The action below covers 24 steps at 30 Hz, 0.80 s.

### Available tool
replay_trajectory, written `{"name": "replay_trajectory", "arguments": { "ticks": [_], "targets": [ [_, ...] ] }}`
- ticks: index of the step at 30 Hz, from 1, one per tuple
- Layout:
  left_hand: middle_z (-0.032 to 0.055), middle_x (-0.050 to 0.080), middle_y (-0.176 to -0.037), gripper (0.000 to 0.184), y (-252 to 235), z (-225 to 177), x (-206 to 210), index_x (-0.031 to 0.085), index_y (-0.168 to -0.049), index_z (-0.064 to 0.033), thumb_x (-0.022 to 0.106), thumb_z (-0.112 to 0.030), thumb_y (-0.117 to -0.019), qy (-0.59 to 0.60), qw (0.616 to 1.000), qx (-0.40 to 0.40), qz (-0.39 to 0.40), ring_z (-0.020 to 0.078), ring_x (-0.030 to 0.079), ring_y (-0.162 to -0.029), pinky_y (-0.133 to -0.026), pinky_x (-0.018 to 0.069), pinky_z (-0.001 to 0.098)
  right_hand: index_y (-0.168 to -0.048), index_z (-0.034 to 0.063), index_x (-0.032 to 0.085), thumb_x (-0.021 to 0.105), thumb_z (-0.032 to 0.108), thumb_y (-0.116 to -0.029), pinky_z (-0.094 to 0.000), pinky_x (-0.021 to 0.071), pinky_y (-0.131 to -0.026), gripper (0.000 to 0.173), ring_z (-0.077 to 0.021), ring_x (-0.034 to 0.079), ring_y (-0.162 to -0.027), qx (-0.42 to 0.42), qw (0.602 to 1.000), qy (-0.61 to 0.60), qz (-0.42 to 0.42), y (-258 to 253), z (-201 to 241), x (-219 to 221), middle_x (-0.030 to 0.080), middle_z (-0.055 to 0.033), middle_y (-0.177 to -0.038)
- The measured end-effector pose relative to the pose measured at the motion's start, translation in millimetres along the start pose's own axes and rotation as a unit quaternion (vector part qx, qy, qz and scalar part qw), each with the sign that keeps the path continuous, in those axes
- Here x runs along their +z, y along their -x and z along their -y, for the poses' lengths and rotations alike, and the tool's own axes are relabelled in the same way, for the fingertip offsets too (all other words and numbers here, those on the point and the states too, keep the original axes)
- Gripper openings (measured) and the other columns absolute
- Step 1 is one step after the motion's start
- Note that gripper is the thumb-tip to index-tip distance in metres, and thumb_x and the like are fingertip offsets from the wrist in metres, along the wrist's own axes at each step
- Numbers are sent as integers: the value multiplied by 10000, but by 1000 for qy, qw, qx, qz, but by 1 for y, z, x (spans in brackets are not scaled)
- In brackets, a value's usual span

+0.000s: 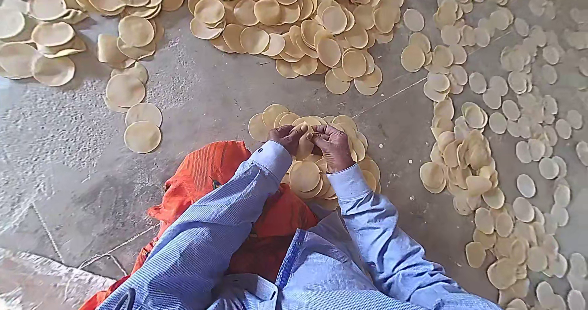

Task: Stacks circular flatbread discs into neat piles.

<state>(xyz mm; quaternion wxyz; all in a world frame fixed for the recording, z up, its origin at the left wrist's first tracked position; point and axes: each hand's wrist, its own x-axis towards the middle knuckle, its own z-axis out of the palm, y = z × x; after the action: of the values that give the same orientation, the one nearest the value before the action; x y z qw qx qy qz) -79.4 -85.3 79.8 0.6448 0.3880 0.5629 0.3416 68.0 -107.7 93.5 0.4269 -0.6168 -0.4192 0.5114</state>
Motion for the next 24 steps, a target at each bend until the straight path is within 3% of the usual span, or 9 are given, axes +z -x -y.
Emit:
{"name": "replay_trajectory", "arguments": {
  "ticks": [3,7,10,12,14,16,19,22,24],
  "targets": [
    [166,713,-1056,258,-8,8,-7,667,-1195,70,683,-79,-985,9,999,26,-37,129,659,-917,-903,543,333,-1083,-19,642,672,-11,-944,-263,608,-677,142,-81,685,-702,21,1000,-12,-1,-5,4,-11,701,-48,-848],
    [189,711,-1061,297,-16,-1,-30,645,-1200,102,696,-52,-952,50,965,66,-248,146,676,-930,-884,569,319,-1205,-35,630,653,58,-976,-323,624,-720,249,-143,715,-727,-18,990,130,-45,-27,1,-40,724,-120,-966],
    [179,680,-1091,250,-14,-25,-53,638,-1201,64,625,-97,-1009,0,930,15,-368,170,638,-983,-916,511,327,-1190,-14,661,665,88,-967,-373,614,-805,245,-188,730,-842,-66,959,268,-59,-38,-2,-54,723,-145,-1020],
    [197,668,-1162,277,-14,-31,-58,631,-1240,47,590,-133,-1033,-34,925,-29,-376,217,624,-1069,-978,475,378,-1188,-12,688,727,128,-924,-485,573,-925,302,-287,721,-1010,-88,919,384,16,-37,-4,-50,734,-178,-1099],
    [208,669,-1182,286,-15,-29,-55,630,-1255,42,590,-138,-1036,-38,930,-36,-365,242,628,-1092,-989,481,405,-1259,13,684,818,234,-866,-598,487,-1039,470,-403,638,-1208,-74,863,488,109,-32,-13,-36,686,-220,-1257],
    [217,666,-1200,281,-18,-24,-53,634,-1252,36,589,-134,-1034,-38,935,-37,-352,260,628,-1115,-998,481,424,-1302,21,656,858,272,-818,-599,458,-1070,582,-450,575,-1272,-100,827,535,140,-29,-41,-24,628,-260,-1325],
    [221,659,-1192,267,-17,-18,-52,636,-1235,39,592,-119,-1023,-37,937,-15,-346,261,627,-1109,-994,490,420,-1183,36,723,846,224,-799,-595,487,-1019,444,-466,597,-1212,-203,828,515,86,-22,-74,-17,642,-274,-1272],
    [229,659,-1202,279,-19,-18,-52,633,-1235,54,588,-129,-1029,-63,941,-21,-332,263,620,-1130,-1013,468,418,-1036,66,777,742,215,-887,-581,502,-996,214,-432,629,-1180,-262,829,492,39,-24,-92,-20,686,-230,-1212],
    [233,661,-1228,288,-17,-21,-52,636,-1260,46,573,-127,-1038,-61,944,-23,-322,271,620,-1160,-1036,463,417,-1002,46,775,697,186,-926,-543,491,-1049,178,-378,638,-1208,-249,857,449,28,-26,-84,-23,711,-185,-1209]
  ]
}}
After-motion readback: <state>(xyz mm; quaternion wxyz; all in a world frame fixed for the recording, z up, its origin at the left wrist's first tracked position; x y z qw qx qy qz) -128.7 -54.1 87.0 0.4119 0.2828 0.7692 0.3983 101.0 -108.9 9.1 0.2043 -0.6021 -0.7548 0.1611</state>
